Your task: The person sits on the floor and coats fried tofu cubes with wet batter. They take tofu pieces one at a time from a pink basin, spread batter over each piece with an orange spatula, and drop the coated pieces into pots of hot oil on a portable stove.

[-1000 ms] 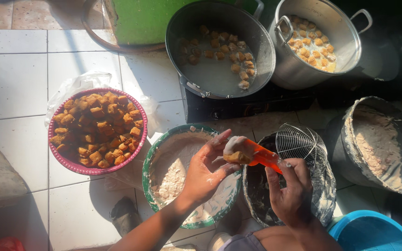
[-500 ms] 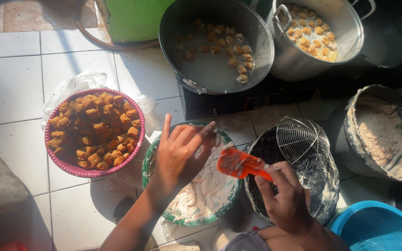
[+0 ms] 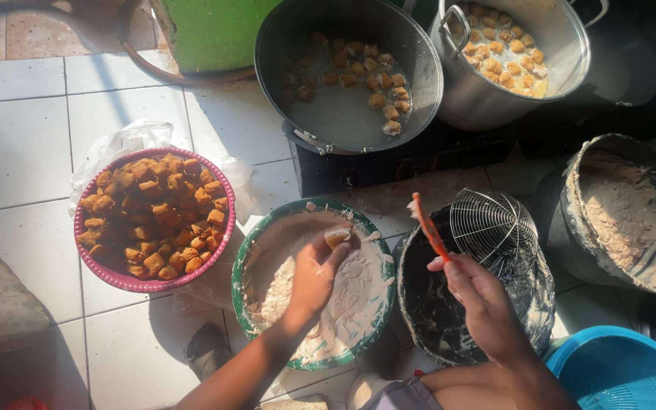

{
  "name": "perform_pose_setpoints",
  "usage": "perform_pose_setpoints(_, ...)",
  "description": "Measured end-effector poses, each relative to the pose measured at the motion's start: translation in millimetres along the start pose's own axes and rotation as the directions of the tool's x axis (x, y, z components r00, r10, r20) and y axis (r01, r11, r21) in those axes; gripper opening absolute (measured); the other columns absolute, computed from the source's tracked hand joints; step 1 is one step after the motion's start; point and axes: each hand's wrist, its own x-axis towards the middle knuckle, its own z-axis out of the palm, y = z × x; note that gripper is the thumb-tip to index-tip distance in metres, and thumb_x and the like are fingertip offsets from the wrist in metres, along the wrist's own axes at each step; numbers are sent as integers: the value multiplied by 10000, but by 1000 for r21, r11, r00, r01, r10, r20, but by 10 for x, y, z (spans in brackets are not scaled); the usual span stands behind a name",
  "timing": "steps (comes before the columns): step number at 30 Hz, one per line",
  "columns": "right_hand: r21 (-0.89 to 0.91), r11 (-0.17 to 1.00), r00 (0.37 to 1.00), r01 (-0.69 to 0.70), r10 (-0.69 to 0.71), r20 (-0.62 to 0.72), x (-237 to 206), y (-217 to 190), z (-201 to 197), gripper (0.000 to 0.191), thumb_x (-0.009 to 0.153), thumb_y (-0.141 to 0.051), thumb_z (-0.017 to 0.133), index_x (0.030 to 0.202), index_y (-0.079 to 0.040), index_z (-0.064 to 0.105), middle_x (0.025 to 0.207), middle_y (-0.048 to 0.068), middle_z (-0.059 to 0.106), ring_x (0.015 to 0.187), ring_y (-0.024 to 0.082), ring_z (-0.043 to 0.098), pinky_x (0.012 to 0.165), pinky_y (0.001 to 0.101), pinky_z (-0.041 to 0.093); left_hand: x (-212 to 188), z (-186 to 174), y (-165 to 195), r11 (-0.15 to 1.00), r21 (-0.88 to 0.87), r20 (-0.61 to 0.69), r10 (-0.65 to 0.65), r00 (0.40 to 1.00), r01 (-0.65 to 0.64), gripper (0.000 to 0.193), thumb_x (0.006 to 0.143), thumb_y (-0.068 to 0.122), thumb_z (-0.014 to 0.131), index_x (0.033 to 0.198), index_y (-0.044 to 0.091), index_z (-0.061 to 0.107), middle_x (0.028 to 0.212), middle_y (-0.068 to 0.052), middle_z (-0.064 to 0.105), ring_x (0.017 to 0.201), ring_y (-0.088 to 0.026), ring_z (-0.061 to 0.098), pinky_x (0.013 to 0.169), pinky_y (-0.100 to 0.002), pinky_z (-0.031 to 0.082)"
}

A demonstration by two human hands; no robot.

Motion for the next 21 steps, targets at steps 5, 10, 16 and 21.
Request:
perform_pose_setpoints(5,47,996,988,76,-69,-135,-154,-57,-210,370,1081,-276,449,1117,-16,709,712,-26,398,683,87,386,626,236,338,-15,199,-890,647,-95,-291,-745,600,756,395,978,327,568,1319,154,669,1158,40,725,1036,-146,672,684,-295,428)
perform_pose_setpoints(10,118,989,990,90,-75,-122,-242,-64,-193,351,1084,-241,438,1160,-1,684,756,-17,417,709,87,394,636,226,340,1005,808,-410,905,-39,12,-424,906,424,689,984,453,601,1551,87,460,1420,-87,586,1232,-228,554,1063,-368,380)
perform_pose_setpoints(16,176,982,993,68,-50,-106,-199,-57,-329,389,1085,-262,417,1159,27,666,760,-11,433,701,93,400,633,232,366,1338,940,272,971,212,11,-112,994,108,801,961,353,648,1594,80,241,1556,-196,494,1429,-263,500,1173,-377,368)
perform_pose_setpoints(21,319,943,995,-94,103,-11,-133,94,-436,463,1091,-323,366,1172,55,621,762,-3,453,631,86,384,551,229,335,1020,25,220,841,525,-31,175,984,-133,565,1010,238,620,1522,62,455,1441,-198,610,1248,-273,669,990,-379,562)
